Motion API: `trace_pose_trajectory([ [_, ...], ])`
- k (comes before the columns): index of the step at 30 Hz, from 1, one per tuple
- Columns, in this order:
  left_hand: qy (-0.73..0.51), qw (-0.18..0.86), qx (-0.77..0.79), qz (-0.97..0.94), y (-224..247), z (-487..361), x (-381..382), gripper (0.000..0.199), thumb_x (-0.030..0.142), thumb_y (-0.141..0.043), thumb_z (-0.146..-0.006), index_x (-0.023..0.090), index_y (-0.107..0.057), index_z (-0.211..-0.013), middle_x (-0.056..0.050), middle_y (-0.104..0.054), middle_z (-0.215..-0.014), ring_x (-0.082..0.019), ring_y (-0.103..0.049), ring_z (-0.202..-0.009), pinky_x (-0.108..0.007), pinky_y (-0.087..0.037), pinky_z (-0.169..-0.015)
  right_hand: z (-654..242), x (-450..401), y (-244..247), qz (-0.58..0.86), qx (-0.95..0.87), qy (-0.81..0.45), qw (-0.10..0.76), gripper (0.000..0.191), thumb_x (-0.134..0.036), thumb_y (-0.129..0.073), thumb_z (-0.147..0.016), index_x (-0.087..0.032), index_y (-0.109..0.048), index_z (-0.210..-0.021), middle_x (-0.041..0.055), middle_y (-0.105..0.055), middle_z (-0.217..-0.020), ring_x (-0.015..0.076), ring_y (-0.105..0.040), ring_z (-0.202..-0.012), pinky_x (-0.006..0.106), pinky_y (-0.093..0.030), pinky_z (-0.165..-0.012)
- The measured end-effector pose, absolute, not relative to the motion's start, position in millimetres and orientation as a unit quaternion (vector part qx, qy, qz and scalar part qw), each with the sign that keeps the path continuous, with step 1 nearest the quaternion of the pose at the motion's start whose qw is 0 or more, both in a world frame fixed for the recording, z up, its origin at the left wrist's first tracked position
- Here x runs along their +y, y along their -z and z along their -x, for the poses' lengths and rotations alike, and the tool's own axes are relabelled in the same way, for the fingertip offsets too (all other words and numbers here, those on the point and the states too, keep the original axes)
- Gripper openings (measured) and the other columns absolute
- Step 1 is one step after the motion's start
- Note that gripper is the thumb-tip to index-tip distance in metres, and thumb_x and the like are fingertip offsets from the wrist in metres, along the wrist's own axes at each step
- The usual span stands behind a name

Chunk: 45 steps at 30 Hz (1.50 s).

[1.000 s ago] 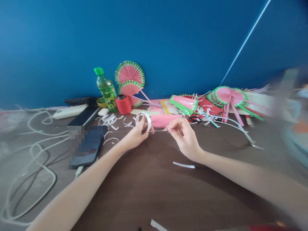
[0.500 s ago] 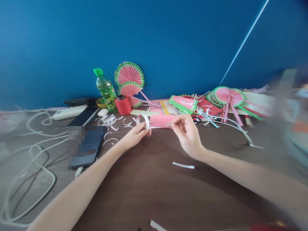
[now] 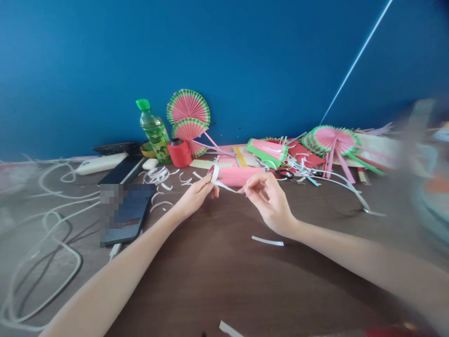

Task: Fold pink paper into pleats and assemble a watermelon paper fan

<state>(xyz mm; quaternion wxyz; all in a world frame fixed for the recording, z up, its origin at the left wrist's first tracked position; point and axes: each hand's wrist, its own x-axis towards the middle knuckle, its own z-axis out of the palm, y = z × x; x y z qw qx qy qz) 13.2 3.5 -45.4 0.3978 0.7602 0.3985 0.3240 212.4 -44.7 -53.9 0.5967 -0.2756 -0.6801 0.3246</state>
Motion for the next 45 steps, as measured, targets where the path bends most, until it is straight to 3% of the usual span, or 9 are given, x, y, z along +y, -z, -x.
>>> trace_pose_trajectory([
  [3, -0.318, 0.424, 0.388, -0.754, 43, -11, 5, 0.033, 0.028, -0.035, -0.086, 0.013, -0.053, -0.109, 0.003, -0.046, -0.065, -0.011, -0.041, -0.062, -0.026, -0.035, -0.064, -215, -41, 47, 0.284, -0.649, -0.353, 0.611, 0.009, -0.014, -0.052, -0.084, -0.022, -0.047, -0.086, -0.0024, -0.049, -0.08, 0.0091, -0.054, -0.073, 0.026, -0.044, -0.066],
  [8, -0.316, 0.494, 0.345, -0.733, 28, -7, 4, 0.024, 0.03, -0.041, -0.084, 0.012, -0.057, -0.085, 0.003, -0.038, -0.062, -0.01, -0.032, -0.059, -0.026, -0.026, -0.057, -220, -35, 35, 0.24, -0.598, -0.452, 0.617, 0.014, -0.016, -0.058, -0.079, -0.023, -0.047, -0.084, -0.0037, -0.05, -0.078, 0.0085, -0.053, -0.071, 0.023, -0.043, -0.06],
  [13, -0.317, 0.558, 0.325, -0.695, 8, -3, 1, 0.032, 0.024, -0.044, -0.081, 0.006, -0.06, -0.102, 0.003, -0.035, -0.058, -0.011, -0.031, -0.058, -0.027, -0.025, -0.057, -218, -39, 22, 0.204, -0.563, -0.552, 0.58, 0.02, -0.018, -0.064, -0.073, -0.023, -0.048, -0.083, -0.0054, -0.05, -0.072, 0.008, -0.053, -0.066, 0.025, -0.05, -0.065],
  [19, -0.297, 0.599, 0.318, -0.672, -5, 1, -2, 0.031, 0.021, -0.048, -0.076, 0.007, -0.065, -0.099, 0.001, -0.039, -0.056, -0.01, -0.032, -0.055, -0.026, -0.027, -0.056, -223, -38, 10, 0.147, -0.557, -0.618, 0.535, 0.02, -0.015, -0.064, -0.073, -0.021, -0.05, -0.084, -0.0065, -0.048, -0.065, 0.0059, -0.052, -0.061, 0.021, -0.051, -0.065],
  [31, -0.283, 0.641, 0.301, -0.647, 3, -1, 3, 0.03, 0.024, -0.049, -0.075, 0.008, -0.065, -0.096, 0.003, -0.035, -0.052, -0.01, -0.037, -0.056, -0.028, -0.035, -0.063, -227, -38, 9, 0.102, -0.632, -0.581, 0.504, 0.013, -0.013, -0.063, -0.077, -0.02, -0.055, -0.084, -0.0037, -0.052, -0.07, 0.0075, -0.053, -0.068, 0.023, -0.053, -0.071],
  [39, -0.314, 0.645, 0.314, -0.622, 6, -8, 4, 0.025, 0.02, -0.048, -0.075, 0.006, -0.063, -0.089, 0.003, -0.033, -0.053, -0.011, -0.035, -0.058, -0.028, -0.03, -0.061, -228, -41, 9, 0.135, -0.68, -0.52, 0.499, 0.01, -0.016, -0.061, -0.08, -0.02, -0.054, -0.085, -0.0031, -0.05, -0.076, 0.008, -0.052, -0.071, 0.026, -0.052, -0.073],
  [45, -0.342, 0.577, 0.346, -0.656, 8, -14, 3, 0.021, 0.021, -0.047, -0.077, 0.009, -0.063, -0.084, 0.002, -0.034, -0.057, -0.01, -0.03, -0.056, -0.027, -0.024, -0.056, -225, -49, 9, 0.185, -0.72, -0.438, 0.504, 0.008, -0.018, -0.058, -0.082, -0.021, -0.051, -0.084, -0.0024, -0.05, -0.078, 0.0099, -0.056, -0.073, 0.029, -0.052, -0.07],
])
